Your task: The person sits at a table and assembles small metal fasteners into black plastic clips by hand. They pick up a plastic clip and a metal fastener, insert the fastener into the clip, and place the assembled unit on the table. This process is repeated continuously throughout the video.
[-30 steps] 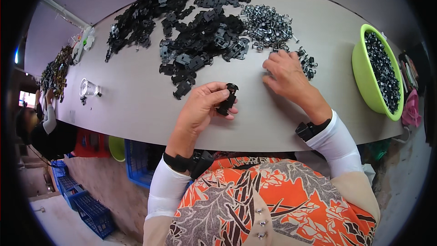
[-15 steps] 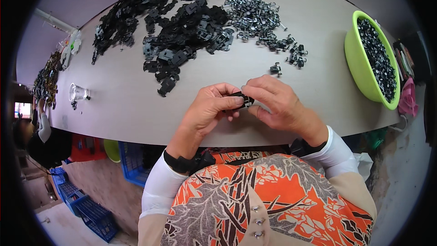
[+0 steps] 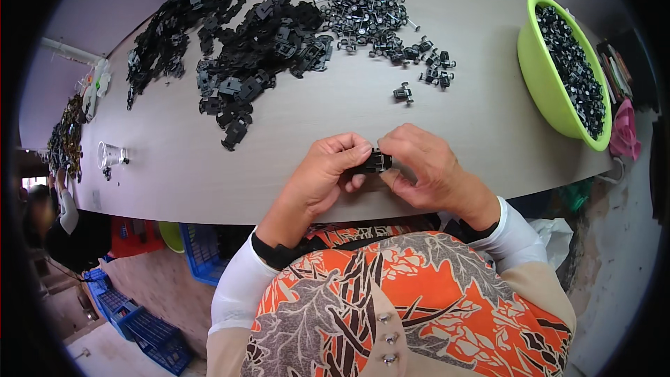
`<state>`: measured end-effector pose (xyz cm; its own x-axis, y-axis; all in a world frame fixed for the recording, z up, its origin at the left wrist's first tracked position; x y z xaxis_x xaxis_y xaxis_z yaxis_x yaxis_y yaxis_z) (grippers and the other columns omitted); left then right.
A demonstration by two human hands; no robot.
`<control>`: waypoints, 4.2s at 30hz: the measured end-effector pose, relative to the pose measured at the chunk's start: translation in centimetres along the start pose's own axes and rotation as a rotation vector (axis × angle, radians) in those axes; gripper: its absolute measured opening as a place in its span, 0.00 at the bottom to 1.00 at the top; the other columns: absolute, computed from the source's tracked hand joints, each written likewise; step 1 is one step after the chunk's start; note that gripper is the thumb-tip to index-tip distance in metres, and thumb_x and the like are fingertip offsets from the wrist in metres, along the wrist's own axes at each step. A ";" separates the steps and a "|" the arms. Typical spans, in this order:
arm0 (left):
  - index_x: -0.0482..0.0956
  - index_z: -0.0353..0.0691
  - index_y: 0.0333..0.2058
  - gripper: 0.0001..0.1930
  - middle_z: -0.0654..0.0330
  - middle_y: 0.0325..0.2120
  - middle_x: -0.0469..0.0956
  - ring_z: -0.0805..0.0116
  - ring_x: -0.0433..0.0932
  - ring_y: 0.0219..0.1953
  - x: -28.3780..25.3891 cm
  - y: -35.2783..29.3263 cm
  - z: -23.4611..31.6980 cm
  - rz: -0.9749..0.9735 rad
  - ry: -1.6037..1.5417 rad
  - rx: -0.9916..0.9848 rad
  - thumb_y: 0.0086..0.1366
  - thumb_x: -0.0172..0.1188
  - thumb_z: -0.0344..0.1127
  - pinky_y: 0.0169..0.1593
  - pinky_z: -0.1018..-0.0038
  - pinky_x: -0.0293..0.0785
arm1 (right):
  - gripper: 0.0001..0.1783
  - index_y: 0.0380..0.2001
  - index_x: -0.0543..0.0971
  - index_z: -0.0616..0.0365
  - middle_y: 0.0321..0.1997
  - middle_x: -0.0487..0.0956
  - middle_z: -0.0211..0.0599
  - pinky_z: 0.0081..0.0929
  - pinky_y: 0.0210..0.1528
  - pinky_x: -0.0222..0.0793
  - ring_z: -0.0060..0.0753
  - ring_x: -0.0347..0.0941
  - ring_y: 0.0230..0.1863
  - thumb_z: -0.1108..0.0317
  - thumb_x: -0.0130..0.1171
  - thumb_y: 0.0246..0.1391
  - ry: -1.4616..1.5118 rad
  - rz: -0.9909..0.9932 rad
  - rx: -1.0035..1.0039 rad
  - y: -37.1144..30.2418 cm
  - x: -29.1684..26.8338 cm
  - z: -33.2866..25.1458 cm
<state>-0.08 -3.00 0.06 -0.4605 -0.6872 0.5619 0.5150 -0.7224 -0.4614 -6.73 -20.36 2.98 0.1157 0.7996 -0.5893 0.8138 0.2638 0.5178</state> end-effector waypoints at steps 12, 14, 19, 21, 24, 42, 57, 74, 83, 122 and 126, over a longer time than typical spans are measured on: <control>0.73 0.40 0.32 0.09 0.69 0.20 0.69 0.80 0.66 0.17 0.8 -0.2 0.5 0.027 0.039 -0.030 0.66 0.56 0.39 0.19 0.84 0.56 | 0.18 0.38 0.72 0.60 0.35 0.70 0.40 0.34 0.31 0.69 0.45 0.72 0.32 0.82 0.57 0.38 0.045 -0.004 0.140 -0.7 0.7 -0.1; 0.73 0.39 0.32 0.09 0.68 0.20 0.70 0.79 0.66 0.17 0.9 -0.3 0.6 0.020 -0.070 -0.054 0.66 0.55 0.38 0.19 0.84 0.56 | 0.19 0.37 0.72 0.59 0.33 0.70 0.40 0.34 0.31 0.69 0.44 0.71 0.32 0.82 0.58 0.38 0.043 0.016 0.129 -0.6 0.5 -0.2; 0.72 0.38 0.31 0.10 0.63 0.23 0.72 0.77 0.66 0.16 0.2 -0.3 0.0 -0.098 -0.172 -0.011 0.66 0.55 0.38 0.20 0.83 0.59 | 0.22 0.39 0.72 0.59 0.34 0.72 0.40 0.33 0.33 0.70 0.44 0.72 0.34 0.84 0.60 0.36 0.061 0.025 0.064 -0.6 0.4 0.2; 0.72 0.37 0.32 0.10 0.62 0.23 0.73 0.77 0.66 0.16 0.3 -0.4 -0.3 -0.078 -0.197 -0.003 0.66 0.55 0.39 0.19 0.84 0.58 | 0.23 0.40 0.73 0.59 0.35 0.73 0.40 0.33 0.34 0.71 0.45 0.73 0.35 0.84 0.61 0.35 0.065 0.027 0.030 -0.7 0.5 0.3; 0.72 0.36 0.33 0.10 0.62 0.24 0.73 0.76 0.66 0.16 0.6 -0.5 -0.5 -0.037 -0.188 0.005 0.66 0.55 0.38 0.19 0.83 0.60 | 0.24 0.41 0.73 0.59 0.36 0.74 0.41 0.32 0.36 0.72 0.45 0.73 0.37 0.83 0.62 0.35 0.068 0.046 0.003 -0.6 1.0 0.0; 0.72 0.27 0.41 0.19 0.47 0.35 0.78 0.57 0.82 0.30 -1.0 -0.9 1.2 0.057 -0.147 0.045 0.71 0.46 0.43 0.32 0.69 0.81 | 0.10 0.32 0.74 0.63 0.33 0.73 0.36 0.25 0.34 0.69 0.32 0.72 0.32 0.83 0.55 0.44 0.216 -0.027 0.328 3.1 -1.6 2.6; 0.69 0.33 0.34 0.07 0.46 0.36 0.78 0.52 0.82 0.39 -1.4 -1.6 -0.1 -0.134 -0.316 0.048 0.68 0.50 0.32 0.44 0.63 0.82 | 0.10 0.27 0.74 0.62 0.31 0.72 0.38 0.29 0.25 0.68 0.37 0.72 0.25 0.86 0.56 0.39 0.112 0.095 0.081 1.2 1.9 -0.2; 0.68 0.40 0.24 0.10 0.67 0.21 0.72 0.80 0.73 0.26 -1.8 -3.9 -1.1 0.159 0.282 0.190 0.57 0.63 0.27 0.30 0.83 0.72 | 0.23 0.42 0.72 0.59 0.33 0.69 0.40 0.33 0.28 0.69 0.43 0.72 0.30 0.84 0.55 0.37 0.115 -0.107 0.014 1.2 3.8 -2.4; 0.72 0.35 0.27 0.07 0.63 0.19 0.73 0.77 0.71 0.16 -5.8 -13.9 -0.5 0.694 0.333 0.361 0.49 0.62 0.22 0.20 0.81 0.67 | 0.15 0.38 0.73 0.62 0.35 0.75 0.42 0.31 0.33 0.71 0.42 0.74 0.32 0.81 0.54 0.42 0.029 -0.068 0.133 2.4 0.7 1.7; 0.68 0.29 0.47 0.20 0.46 0.36 0.77 0.65 0.81 0.26 -3.6 -3.2 5.4 0.169 0.168 0.188 0.53 0.52 0.19 0.32 0.74 0.81 | 0.14 0.33 0.74 0.56 0.36 0.74 0.32 0.35 0.45 0.60 0.37 0.69 0.43 0.74 0.63 0.39 -0.448 -0.155 0.055 7.7 -1.9 8.1; 0.73 0.32 0.40 0.11 0.51 0.32 0.79 0.67 0.81 0.26 -3.3 -2.3 4.5 0.168 0.075 0.105 0.58 0.59 0.24 0.31 0.74 0.80 | 0.15 0.35 0.74 0.61 0.38 0.75 0.38 0.32 0.39 0.70 0.41 0.73 0.37 0.78 0.62 0.39 -0.129 -0.071 0.059 6.5 -2.1 4.7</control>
<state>3.53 1.28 2.30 -0.4121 -0.8040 0.4287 0.6598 -0.5878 -0.4682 1.06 -22.84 4.64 0.1262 0.7029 -0.7000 0.8539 0.2821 0.4373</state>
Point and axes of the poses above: each hand's wrist, its own y-axis towards the middle knuckle, its own x-axis out of the palm, z = x × y, the point moved 1 cm from there along y, towards the middle knuckle
